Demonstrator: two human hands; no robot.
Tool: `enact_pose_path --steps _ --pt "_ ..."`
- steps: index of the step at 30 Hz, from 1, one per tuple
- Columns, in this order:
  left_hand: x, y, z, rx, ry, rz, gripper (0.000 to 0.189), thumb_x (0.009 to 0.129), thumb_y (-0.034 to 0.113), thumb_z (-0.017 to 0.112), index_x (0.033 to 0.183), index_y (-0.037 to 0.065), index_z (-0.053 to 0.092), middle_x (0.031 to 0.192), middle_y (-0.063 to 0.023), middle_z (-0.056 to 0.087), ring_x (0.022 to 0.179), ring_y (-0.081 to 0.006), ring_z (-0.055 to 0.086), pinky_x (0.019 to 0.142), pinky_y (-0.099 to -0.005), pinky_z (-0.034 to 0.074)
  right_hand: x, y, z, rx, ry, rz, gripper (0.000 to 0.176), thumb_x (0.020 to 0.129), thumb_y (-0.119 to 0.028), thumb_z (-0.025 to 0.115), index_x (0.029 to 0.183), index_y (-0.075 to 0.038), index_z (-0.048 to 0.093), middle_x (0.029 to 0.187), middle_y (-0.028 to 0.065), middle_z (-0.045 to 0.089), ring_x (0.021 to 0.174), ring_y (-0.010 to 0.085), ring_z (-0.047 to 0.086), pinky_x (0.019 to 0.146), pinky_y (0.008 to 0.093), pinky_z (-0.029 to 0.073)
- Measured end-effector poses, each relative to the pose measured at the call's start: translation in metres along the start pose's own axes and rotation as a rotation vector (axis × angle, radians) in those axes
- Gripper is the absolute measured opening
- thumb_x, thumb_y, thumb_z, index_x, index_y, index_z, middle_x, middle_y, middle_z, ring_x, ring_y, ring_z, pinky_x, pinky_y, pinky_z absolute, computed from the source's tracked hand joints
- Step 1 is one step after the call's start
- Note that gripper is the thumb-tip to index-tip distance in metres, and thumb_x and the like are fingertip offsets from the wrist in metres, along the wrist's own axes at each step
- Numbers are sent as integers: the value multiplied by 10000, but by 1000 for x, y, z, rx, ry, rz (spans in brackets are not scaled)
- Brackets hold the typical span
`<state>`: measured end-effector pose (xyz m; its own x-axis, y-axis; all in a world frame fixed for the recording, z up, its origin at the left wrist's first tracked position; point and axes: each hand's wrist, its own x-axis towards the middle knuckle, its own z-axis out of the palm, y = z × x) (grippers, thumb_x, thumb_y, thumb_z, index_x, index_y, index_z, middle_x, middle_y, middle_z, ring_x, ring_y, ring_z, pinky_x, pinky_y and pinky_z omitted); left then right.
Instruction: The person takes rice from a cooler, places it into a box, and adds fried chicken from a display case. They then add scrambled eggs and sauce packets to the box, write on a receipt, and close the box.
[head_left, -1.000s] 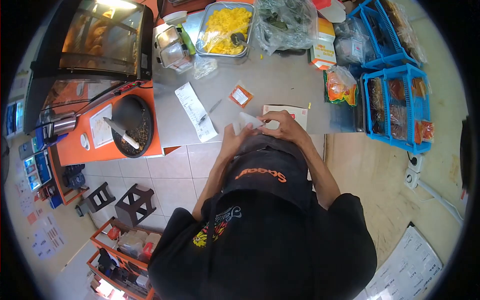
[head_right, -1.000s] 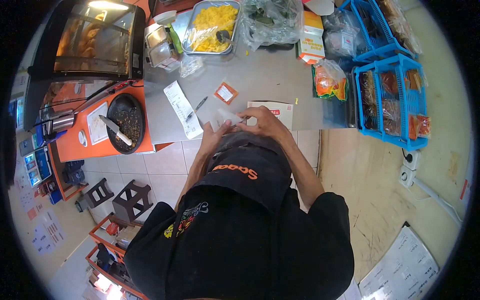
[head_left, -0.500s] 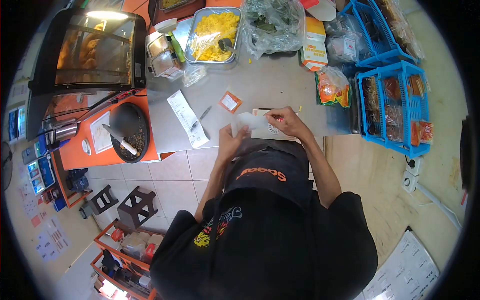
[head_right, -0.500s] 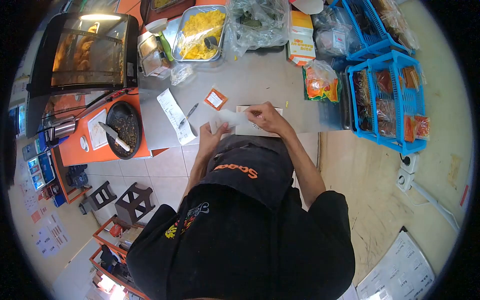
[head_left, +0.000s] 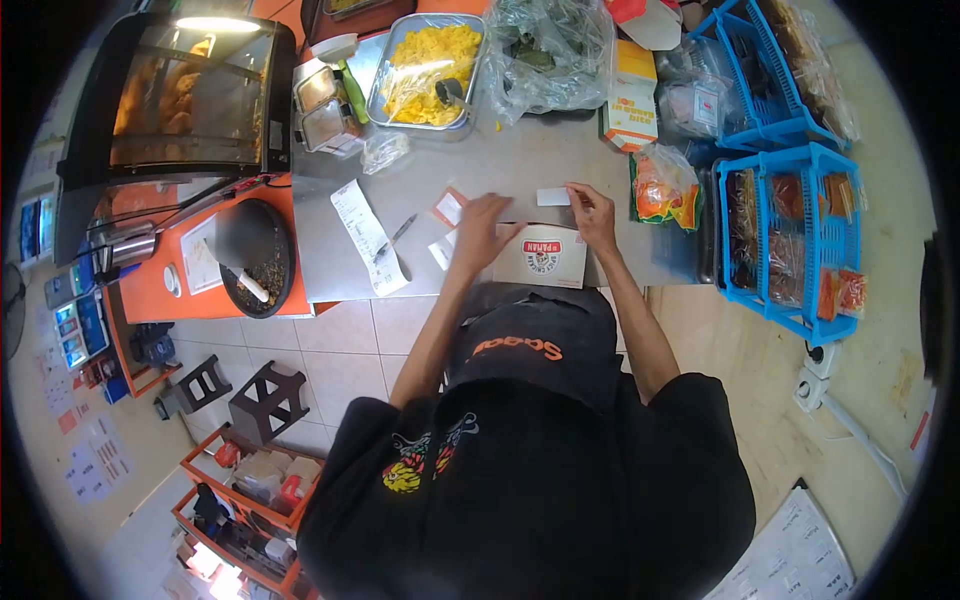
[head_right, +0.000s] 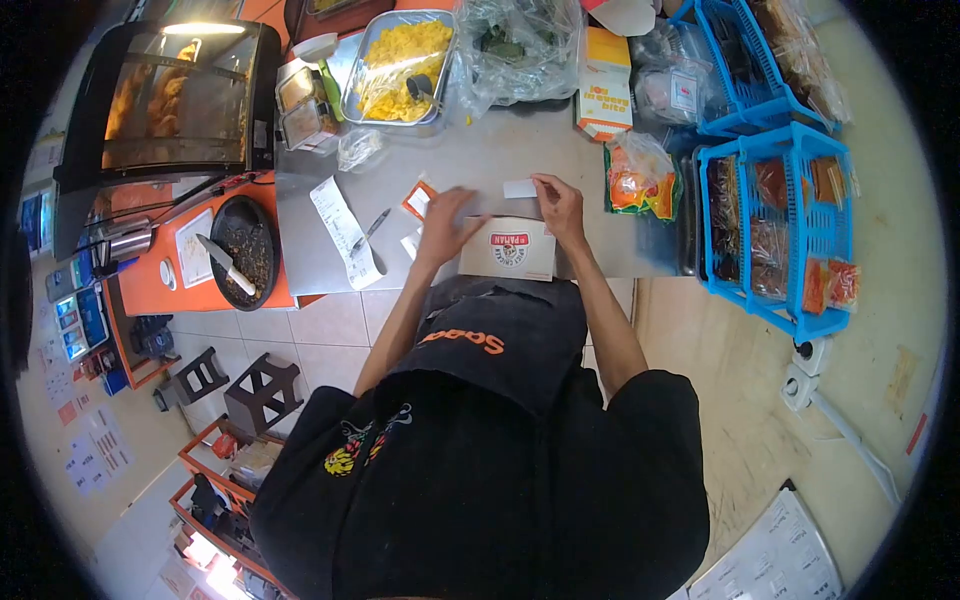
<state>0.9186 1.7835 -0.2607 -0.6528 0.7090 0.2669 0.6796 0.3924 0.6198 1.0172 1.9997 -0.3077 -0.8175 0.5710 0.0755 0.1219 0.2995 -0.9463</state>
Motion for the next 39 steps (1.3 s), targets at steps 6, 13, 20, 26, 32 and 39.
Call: enact_pose_path --steps 6,13,20,26,32,39 --pt "-14 -35 74 -660 -267 -461 431 756 139 818 1120 9 626 834 -68 693 702 -136 667 637 -296 523 -10 18 9 98 -126 60 134 897 -90 654 993 -20 714 886 86 729 719 117 645 661 258 505" --pt "-12 -29 70 -770 -109 -453 564 733 66 822 1238 16 575 777 -19 612 747 -118 628 687 -275 516 -36 16 8 118 -120 145 136 895 -89 650 986 -13 718 882 79 730 738 112 651 676 256 514" --pt "-4 -23 54 -674 -201 -288 402 741 85 798 1127 58 689 723 -55 615 796 -160 602 732 -286 504 -44 7 0 87 -128 90 99 887 -49 649 947 -3 712 864 105 729 757 155 692 699 277 536" --pt "4 -31 44 -563 -443 -177 264 818 120 736 1071 43 727 967 -99 708 906 -169 614 803 -316 521 -44 4 -9 80 -198 58 181 883 -64 662 1052 3 663 883 118 731 767 167 701 703 295 547" --pt "28 -31 22 -631 -663 -432 186 809 156 763 959 46 762 812 -101 732 682 -146 618 676 -309 498 -29 4 -30 190 -460 152 288 899 -80 657 1171 -6 593 920 93 727 869 140 688 781 294 530" --pt "59 -28 42 -357 -896 -518 194 739 202 819 793 28 750 735 -110 718 698 -114 636 659 -262 499 3 5 -18 101 -668 392 545 721 -55 825 1201 -55 567 814 37 700 796 110 644 703 280 495"
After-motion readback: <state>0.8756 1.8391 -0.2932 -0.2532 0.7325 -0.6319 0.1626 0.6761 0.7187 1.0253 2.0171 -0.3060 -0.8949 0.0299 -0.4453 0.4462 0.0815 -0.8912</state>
